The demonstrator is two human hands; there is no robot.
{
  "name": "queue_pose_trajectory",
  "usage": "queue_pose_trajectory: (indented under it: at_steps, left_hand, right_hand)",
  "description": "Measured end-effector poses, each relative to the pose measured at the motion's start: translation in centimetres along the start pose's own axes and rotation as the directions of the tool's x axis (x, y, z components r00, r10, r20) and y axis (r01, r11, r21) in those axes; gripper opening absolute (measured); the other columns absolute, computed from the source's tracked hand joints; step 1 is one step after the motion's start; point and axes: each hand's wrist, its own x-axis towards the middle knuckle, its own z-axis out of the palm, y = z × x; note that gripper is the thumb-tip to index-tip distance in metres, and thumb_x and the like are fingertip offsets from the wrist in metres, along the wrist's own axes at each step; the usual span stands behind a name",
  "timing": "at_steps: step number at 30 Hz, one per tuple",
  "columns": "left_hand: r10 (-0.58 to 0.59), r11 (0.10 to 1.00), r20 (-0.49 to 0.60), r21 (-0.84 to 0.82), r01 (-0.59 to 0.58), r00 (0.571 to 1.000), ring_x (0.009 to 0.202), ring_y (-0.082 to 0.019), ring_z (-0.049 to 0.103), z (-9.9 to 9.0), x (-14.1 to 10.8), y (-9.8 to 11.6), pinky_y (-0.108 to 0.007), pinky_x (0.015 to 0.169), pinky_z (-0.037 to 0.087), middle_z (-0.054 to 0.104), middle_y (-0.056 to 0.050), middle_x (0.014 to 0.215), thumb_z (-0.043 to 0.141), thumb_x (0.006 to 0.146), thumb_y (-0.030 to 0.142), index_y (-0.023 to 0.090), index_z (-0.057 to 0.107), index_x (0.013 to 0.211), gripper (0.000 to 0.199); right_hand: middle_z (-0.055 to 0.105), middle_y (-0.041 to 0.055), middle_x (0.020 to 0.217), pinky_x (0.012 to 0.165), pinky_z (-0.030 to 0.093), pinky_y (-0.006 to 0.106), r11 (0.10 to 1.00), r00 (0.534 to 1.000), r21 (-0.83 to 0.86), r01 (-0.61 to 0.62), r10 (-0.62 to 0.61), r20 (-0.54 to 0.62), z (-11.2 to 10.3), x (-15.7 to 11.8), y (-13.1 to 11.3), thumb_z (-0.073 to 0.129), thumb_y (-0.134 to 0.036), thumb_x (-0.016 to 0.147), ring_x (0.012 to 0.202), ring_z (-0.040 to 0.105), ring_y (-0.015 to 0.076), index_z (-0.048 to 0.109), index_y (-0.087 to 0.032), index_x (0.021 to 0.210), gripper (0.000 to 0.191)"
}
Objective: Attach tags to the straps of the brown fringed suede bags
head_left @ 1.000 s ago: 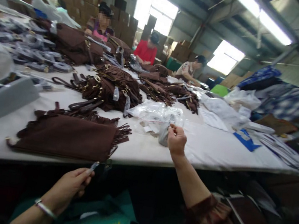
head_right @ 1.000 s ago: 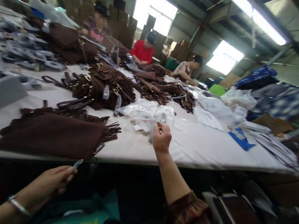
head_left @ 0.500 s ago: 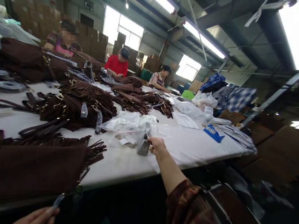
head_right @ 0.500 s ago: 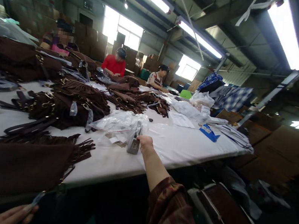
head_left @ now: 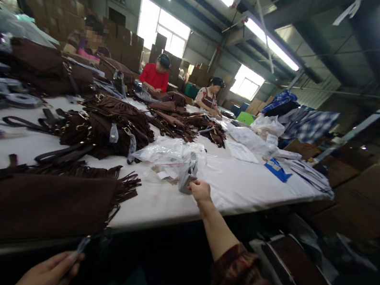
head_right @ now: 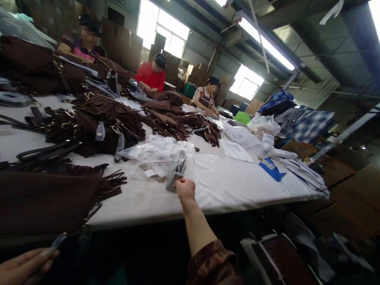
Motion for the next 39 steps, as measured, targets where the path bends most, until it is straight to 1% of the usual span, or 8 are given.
queue_pose_trajectory:
  at_steps: [4, 6, 12, 17, 21, 25, 33, 39]
  left_hand:
    - [0.078, 0.994, 0.028, 0.069, -0.079, 0.997, 0.047, -0.007, 0.041, 0.5, -1.5, 1.1, -0.020, 0.042, 0.034, 0.054, 0.002, 0.058, 0.075, 0.052, 0.061, 0.013, 0.065, 0.078, 0.055]
    - [0.127, 0.984, 0.017, 0.120, -0.128, 0.992, 0.045, -0.008, 0.042, 0.7, -1.8, 1.2, -0.021, 0.042, 0.034, 0.054, 0.003, 0.057, 0.071, 0.057, 0.060, 0.014, 0.064, 0.076, 0.050]
    - [0.218, 0.950, -0.024, 0.235, -0.206, 0.976, 0.041, -0.009, 0.043, 0.5, -1.4, 0.4, -0.022, 0.040, 0.033, 0.054, 0.002, 0.055, 0.062, 0.068, 0.057, 0.016, 0.063, 0.073, 0.041]
    - [0.270, 0.916, -0.008, 0.310, -0.255, 0.963, 0.041, -0.010, 0.042, 0.2, -1.5, 0.1, -0.023, 0.042, 0.030, 0.054, 0.003, 0.052, 0.058, 0.073, 0.051, 0.017, 0.063, 0.069, 0.034]
    - [0.426, 0.798, -0.023, 0.480, -0.363, 0.905, 0.047, -0.013, 0.046, 0.3, -2.2, 0.6, -0.025, 0.050, 0.031, 0.055, 0.001, 0.052, 0.053, 0.080, 0.039, 0.020, 0.060, 0.061, 0.028]
    - [0.554, 0.637, 0.051, 0.616, -0.463, 0.831, 0.057, -0.016, 0.051, 0.2, -2.8, 0.7, -0.027, 0.057, 0.033, 0.060, -0.002, 0.060, 0.050, 0.083, 0.032, 0.021, 0.062, 0.065, 0.025]
    - [0.630, 0.342, 0.180, 0.809, -0.478, 0.756, 0.079, -0.022, 0.058, -0.3, -2.6, 0.1, -0.033, 0.076, 0.041, 0.064, -0.010, 0.080, 0.037, 0.091, 0.028, 0.020, 0.061, 0.078, 0.028]
    - [0.650, 0.309, 0.166, 0.834, -0.458, 0.742, 0.077, -0.024, 0.057, -0.4, -2.4, -0.6, -0.032, 0.073, 0.041, 0.062, -0.013, 0.084, 0.038, 0.091, 0.028, 0.018, 0.064, 0.091, 0.028]
  right_hand:
    - [0.061, 0.0027, 0.057, 0.055, 0.039, 0.022, 0.961, 0.985, -0.250, 0.119, -0.147, -0.094, -0.8, 0.2, -0.5, 0.058, -0.017, 0.060, 0.064, 0.055, 0.0153, 0.065, -0.016, 0.056, 0.008]
    - [0.059, 0.0019, 0.053, 0.053, 0.038, 0.022, 0.975, 0.993, -0.222, 0.028, -0.052, -0.105, -0.6, -0.1, -0.5, 0.059, -0.018, 0.059, 0.060, 0.055, 0.0148, 0.065, -0.015, 0.056, 0.007]
    - [0.045, -0.0022, 0.039, 0.038, 0.027, 0.023, 0.985, 0.997, -0.154, -0.073, 0.076, 0.010, 0.2, -3.1, -0.5, 0.060, -0.023, 0.063, 0.037, 0.038, 0.0096, 0.063, -0.012, 0.060, 0.012]
    - [0.059, 0.0022, 0.054, 0.037, 0.026, 0.021, 0.999, 0.976, -0.048, -0.018, 0.028, 0.217, 2.1, -7.6, -2.1, 0.062, -0.034, 0.068, 0.039, 0.037, 0.0070, 0.065, -0.011, 0.071, 0.023]
    - [0.055, -0.0013, 0.052, 0.043, 0.029, 0.018, 0.991, 0.733, 0.084, 0.102, -0.132, 0.667, 6.5, -13.9, -4.1, 0.063, -0.035, 0.073, 0.045, 0.038, 0.0062, 0.067, -0.013, 0.067, 0.023]
    - [0.057, -0.0015, 0.053, 0.045, 0.030, 0.018, 0.994, 0.566, 0.095, 0.056, -0.110, 0.817, 12.0, -19.7, -4.7, 0.062, -0.033, 0.075, 0.046, 0.041, 0.0063, 0.066, -0.014, 0.063, 0.023]
    - [0.057, -0.0023, 0.050, 0.044, 0.033, 0.019, 0.997, 0.616, 0.004, 0.080, -0.052, 0.786, 16.4, -21.2, -3.5, 0.064, -0.030, 0.073, 0.046, 0.045, 0.0079, 0.064, -0.014, 0.058, 0.022]
    - [0.056, -0.0016, 0.048, 0.043, 0.031, 0.019, 0.984, 0.652, -0.106, 0.140, -0.011, 0.758, 16.9, -20.5, -3.0, 0.064, -0.038, 0.075, 0.045, 0.045, 0.0081, 0.063, -0.014, 0.056, 0.030]
